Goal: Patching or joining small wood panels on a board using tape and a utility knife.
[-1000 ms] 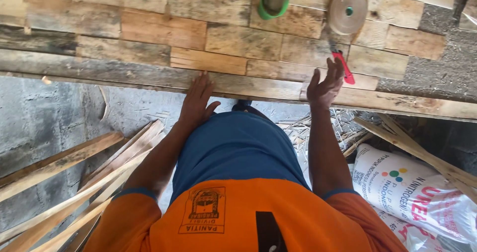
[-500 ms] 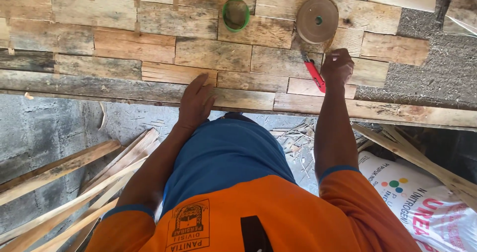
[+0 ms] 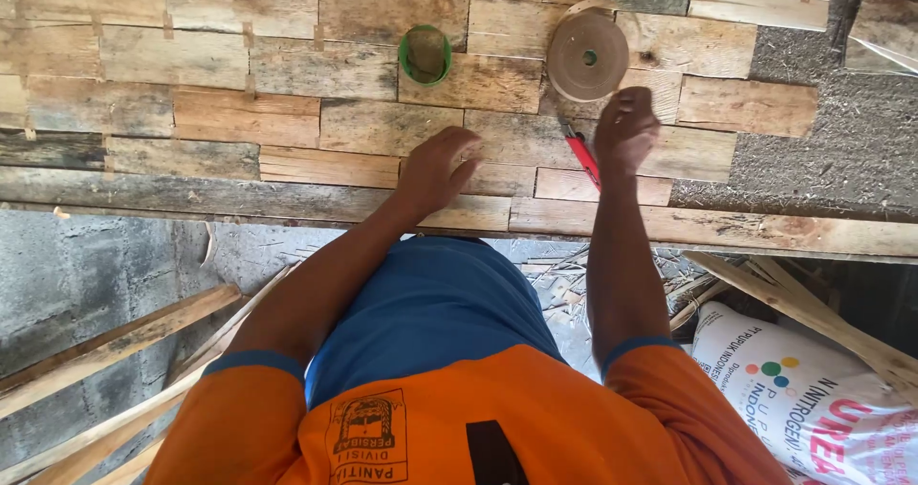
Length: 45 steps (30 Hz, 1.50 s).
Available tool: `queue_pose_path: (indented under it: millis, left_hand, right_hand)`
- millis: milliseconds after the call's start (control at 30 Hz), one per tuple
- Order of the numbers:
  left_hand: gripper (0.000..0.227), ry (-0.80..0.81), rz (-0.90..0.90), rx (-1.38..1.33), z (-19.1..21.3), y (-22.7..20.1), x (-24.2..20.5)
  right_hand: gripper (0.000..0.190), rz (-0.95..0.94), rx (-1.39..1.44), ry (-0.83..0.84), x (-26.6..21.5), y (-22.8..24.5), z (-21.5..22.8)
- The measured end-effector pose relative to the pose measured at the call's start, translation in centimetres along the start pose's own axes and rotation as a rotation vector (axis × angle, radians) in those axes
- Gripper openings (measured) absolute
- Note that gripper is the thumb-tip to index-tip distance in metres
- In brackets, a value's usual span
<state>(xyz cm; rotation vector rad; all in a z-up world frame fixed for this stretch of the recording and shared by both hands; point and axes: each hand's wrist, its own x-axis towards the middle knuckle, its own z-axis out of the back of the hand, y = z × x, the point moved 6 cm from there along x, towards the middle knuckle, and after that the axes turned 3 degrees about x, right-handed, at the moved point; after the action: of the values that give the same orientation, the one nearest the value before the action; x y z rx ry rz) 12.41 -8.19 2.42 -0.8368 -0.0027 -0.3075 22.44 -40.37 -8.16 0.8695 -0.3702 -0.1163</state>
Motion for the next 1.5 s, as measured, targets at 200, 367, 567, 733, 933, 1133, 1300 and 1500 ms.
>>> queue_pose_path:
  millis: [200,367,567,733,933,1133,1300,1500]
  left_hand:
    - [0.015,0.011,0.313,-0.528,-10.0,4.4,6.9]
    - [0.013,-0.082,0.303,-0.58,-12.8,4.2,8.6]
    - [0.008,-0.162,0.375,-0.365,-11.6,3.4,8.3]
    - [0.008,-0.067,0.465,-0.505,-12.7,5.2,8.2]
    - [0.009,-0.036,0.431,-0.709,-12.0,6.6,7.6]
    - [0.026,-0.023,0.323,-0.754,-10.2,6.4,7.4]
    - [0.033,0.057,0.323,-0.784,-9.6,6.0,7.2]
    - [0.042,0.14,0.354,-0.63,-9.2,6.9,6.6]
  right_hand:
    - [0.006,0.293,-0.017,0.114,-5.3,10.4,-0.6]
    - [0.009,0.348,-0.122,0.157,-7.4,15.9,1.2]
    - [0.01,0.384,-0.167,0.181,-8.1,15.2,1.3]
    - [0.023,0.469,-0.003,0.22,-8.0,14.8,2.1]
    - [0.056,0.178,-0.494,0.257,-6.7,6.6,2.1]
    - [0.03,0.038,-0.553,0.422,-7.4,2.4,1.6]
    - [0.023,0.084,-0.495,0.42,-7.4,2.0,1.5]
    - [0.035,-0.007,0.145,0.446,-6.9,2.7,3.3]
